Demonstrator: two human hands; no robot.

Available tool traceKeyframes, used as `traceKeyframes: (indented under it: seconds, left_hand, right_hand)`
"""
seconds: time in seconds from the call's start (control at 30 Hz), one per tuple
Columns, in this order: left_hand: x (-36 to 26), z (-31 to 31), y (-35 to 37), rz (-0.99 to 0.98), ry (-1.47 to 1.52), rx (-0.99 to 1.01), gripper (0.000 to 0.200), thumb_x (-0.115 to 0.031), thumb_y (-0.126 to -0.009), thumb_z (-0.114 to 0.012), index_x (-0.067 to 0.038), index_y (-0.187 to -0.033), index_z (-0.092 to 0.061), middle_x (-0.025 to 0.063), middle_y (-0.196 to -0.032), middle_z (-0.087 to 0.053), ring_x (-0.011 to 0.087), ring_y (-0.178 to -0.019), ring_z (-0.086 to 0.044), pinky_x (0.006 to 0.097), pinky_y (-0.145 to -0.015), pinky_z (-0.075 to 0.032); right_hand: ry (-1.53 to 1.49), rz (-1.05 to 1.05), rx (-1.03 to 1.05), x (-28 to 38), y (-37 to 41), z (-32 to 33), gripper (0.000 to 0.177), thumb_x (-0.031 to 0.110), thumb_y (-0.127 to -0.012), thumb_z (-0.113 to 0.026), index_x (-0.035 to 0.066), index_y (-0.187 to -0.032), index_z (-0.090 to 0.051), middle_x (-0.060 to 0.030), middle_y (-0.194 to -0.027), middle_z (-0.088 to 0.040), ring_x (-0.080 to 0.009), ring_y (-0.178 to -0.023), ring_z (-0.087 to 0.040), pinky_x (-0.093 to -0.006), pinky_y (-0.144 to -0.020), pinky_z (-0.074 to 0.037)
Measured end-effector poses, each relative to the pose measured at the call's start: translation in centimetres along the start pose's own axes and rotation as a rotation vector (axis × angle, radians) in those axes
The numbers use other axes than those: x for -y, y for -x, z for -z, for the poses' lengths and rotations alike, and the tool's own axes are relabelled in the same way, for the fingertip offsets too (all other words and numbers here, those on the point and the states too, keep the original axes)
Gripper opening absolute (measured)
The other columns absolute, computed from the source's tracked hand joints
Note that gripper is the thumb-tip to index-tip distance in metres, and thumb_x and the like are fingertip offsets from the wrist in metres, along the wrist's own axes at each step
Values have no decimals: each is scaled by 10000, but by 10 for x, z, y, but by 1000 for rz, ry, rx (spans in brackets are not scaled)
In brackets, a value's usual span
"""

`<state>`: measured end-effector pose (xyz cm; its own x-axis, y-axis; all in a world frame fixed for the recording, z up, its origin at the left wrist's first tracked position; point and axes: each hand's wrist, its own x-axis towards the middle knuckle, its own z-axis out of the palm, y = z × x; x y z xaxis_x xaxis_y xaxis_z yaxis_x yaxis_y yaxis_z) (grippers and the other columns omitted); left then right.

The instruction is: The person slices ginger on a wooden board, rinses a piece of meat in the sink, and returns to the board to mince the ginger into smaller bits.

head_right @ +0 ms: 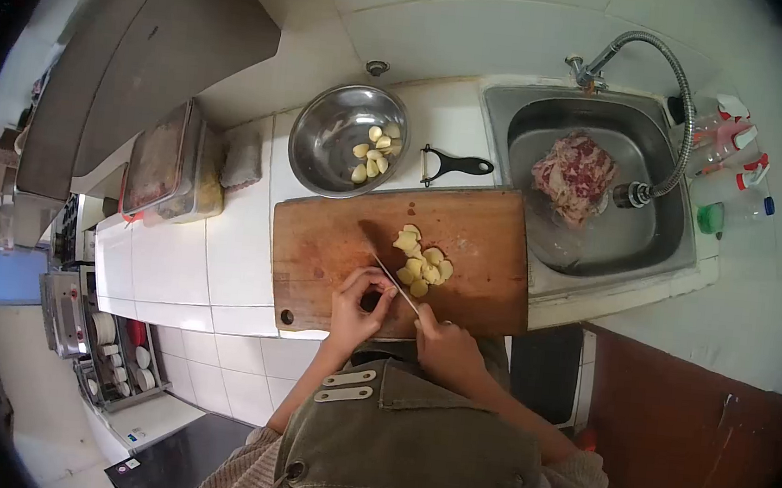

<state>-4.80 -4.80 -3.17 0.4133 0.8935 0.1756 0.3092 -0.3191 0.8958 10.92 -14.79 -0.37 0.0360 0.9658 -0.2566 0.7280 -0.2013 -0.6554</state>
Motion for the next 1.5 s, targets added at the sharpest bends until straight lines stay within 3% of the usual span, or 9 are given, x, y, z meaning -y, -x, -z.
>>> traceKeyframes:
  seconds: [0.13, 0.27, 0.57, 0.73, 0.83, 1.17, 1.27, 1.33, 1.5]
  left_hand:
    - [2, -1, 0, -7, 9, -3, 106, 10, -809, -712, 18, -899, -658, 133, -966, -647, 197, -790, -670, 282, -708, -554]
    - [4, 0, -1, -38, -33, -7, 105, 13, -813, -711, 20, -902, -655, 129, -963, -645, 194, -803, -670, 282, -712, -560]
    - [5, -1, 1, 18, 33, 14, 98, 26, -826, -702, 34, -908, -649, 124, -975, -633, 174, -839, -663, 273, -735, -575]
    - [4, -3, 1, 1, 46, -24, 83, 26, -820, -697, 26, -881, -641, 129, -934, -635, 190, -770, -662, 275, -696, -556]
    - [2, -1, 1, 11, 29, -15, 92, 35, -832, -691, 45, -906, -638, 131, -973, -631, 191, -832, -662, 282, -728, -578]
    - [1, -4, 2, -29, -12, -53, 97, 45, -798, -702, 35, -872, -640, 141, -926, -632, 226, -778, -674, 288, -700, -568]
    - [2, -3, 1, -28, -19, -61, 105, 31, -815, -707, 40, -891, -636, 145, -958, -638, 204, -813, -667, 289, -719, -577]
    - [2, -3, 2, -34, -59, -75, 96, 15, -816, -714, 26, -882, -645, 137, -922, -647, 207, -787, -670, 291, -699, -565]
    - [-1, -4, 2, -77, -109, -94, 91, 4, -795, -723, 11, -858, -657, 129, -891, -654, 240, -748, -662, 320, -683, -538]
  right_hand:
    - [50, 134, -127, 1, -15, -6, 200, 131, -940, -542, 15, -1091, -481, -215, -643, -608, -422, -622, -633, -516, -555, -500]
    - [-8, 109, -141, 1, -8, -1, 205, 145, -945, -543, 24, -1098, -478, -222, -625, -597, -426, -600, -625, -523, -541, -494]
    - [-1, -52, 67, 6, 13, 18, 196, 212, -974, -497, 52, -1077, -449, -217, -620, -614, -439, -600, -635, -549, -537, -500]
    - [-40, 14, -29, 8, 7, 11, 168, 183, -962, -515, 57, -1059, -461, -213, -610, -609, -434, -599, -636, -560, -531, -496]
    - [-48, 43, -72, 9, 1, 4, 173, 167, -951, -531, 58, -1063, -458, -225, -616, -598, -449, -607, -625, -547, -527, -486]
    - [27, 55, -155, 10, -17, -16, 146, 196, -970, -495, 67, -1032, -462, -223, -626, -607, -470, -605, -626, -575, -535, -502]
    - [-1, 49, -135, 4, -3, -10, 154, 205, -977, -490, 67, -1029, -445, -236, -624, -602, -474, -618, -627, -587, -560, -499]
    - [-10, -96, 59, 5, 7, 2, 157, 205, -981, -483, 68, -1036, -428, -247, -633, -602, -477, -632, -626, -589, -576, -493]
    - [-79, -54, 42, -4, 8, 6, 162, 217, -991, -463, 73, -1052, -421, -250, -656, -611, -475, -654, -626, -581, -587, -489]
